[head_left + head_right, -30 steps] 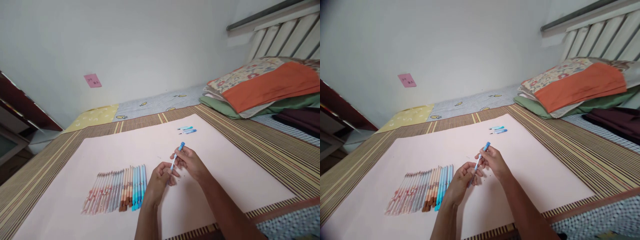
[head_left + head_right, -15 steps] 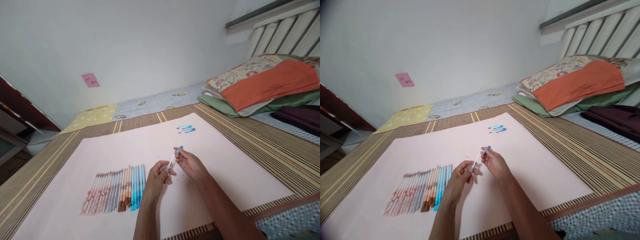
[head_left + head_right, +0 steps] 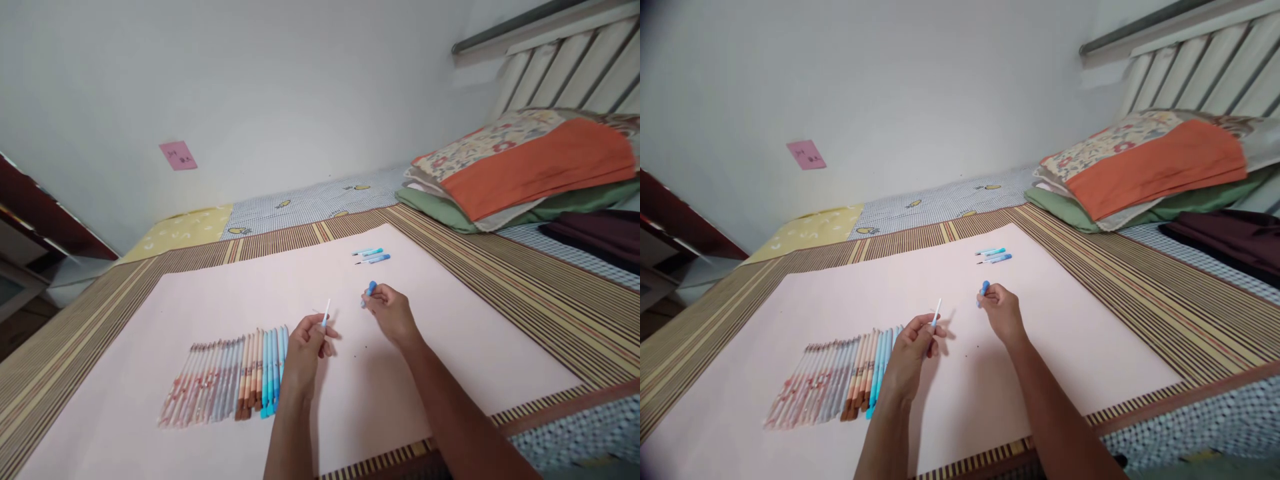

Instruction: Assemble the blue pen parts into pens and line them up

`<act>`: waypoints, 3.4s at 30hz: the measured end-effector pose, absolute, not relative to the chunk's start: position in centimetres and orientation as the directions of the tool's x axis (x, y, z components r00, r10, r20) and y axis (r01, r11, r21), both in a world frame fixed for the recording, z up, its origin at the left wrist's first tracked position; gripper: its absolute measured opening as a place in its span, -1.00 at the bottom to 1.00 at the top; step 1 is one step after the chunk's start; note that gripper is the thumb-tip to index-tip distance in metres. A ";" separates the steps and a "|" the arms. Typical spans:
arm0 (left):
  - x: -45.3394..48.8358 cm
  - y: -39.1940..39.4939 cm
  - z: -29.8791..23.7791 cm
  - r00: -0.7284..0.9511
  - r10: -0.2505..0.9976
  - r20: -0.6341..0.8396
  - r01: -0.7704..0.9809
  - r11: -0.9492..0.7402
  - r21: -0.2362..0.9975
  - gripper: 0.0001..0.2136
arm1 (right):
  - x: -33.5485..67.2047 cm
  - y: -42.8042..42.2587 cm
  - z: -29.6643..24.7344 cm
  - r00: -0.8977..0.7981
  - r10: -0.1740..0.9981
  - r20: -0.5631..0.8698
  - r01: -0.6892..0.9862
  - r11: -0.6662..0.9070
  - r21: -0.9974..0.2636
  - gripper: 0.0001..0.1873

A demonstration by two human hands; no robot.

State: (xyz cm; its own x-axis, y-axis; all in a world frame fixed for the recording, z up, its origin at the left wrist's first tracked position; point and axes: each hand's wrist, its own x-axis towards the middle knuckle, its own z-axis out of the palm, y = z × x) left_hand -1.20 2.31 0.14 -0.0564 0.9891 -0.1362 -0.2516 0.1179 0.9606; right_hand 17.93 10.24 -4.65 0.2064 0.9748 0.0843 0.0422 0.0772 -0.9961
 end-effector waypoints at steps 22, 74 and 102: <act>-1.8 2.5 0.1 -0.143 0.975 -0.171 -0.305 0.121 0.945 -0.67 | 19.9 10.0 -4.5 0.207 0.972 0.115 0.401 0.023 -0.916 -0.81; -3.5 3.5 -0.9 -0.343 0.938 0.054 0.372 0.082 0.925 -0.76 | 15.7 8.4 -1.8 0.040 0.995 0.092 0.015 0.092 -0.996 -0.76; -4.4 4.0 -1.0 -0.320 0.925 -0.203 -0.418 0.055 0.907 -0.61 | 13.5 7.9 -1.9 0.020 0.997 -0.078 -0.384 -0.064 -0.921 -0.56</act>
State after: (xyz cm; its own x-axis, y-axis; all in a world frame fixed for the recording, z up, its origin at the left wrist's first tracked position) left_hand -4.40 4.05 -0.98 -0.3198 0.9254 -0.2034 -0.4184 0.0546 0.9066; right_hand 13.48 7.94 -1.87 0.0196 0.9968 -0.0776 -0.3844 -0.0641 -0.9210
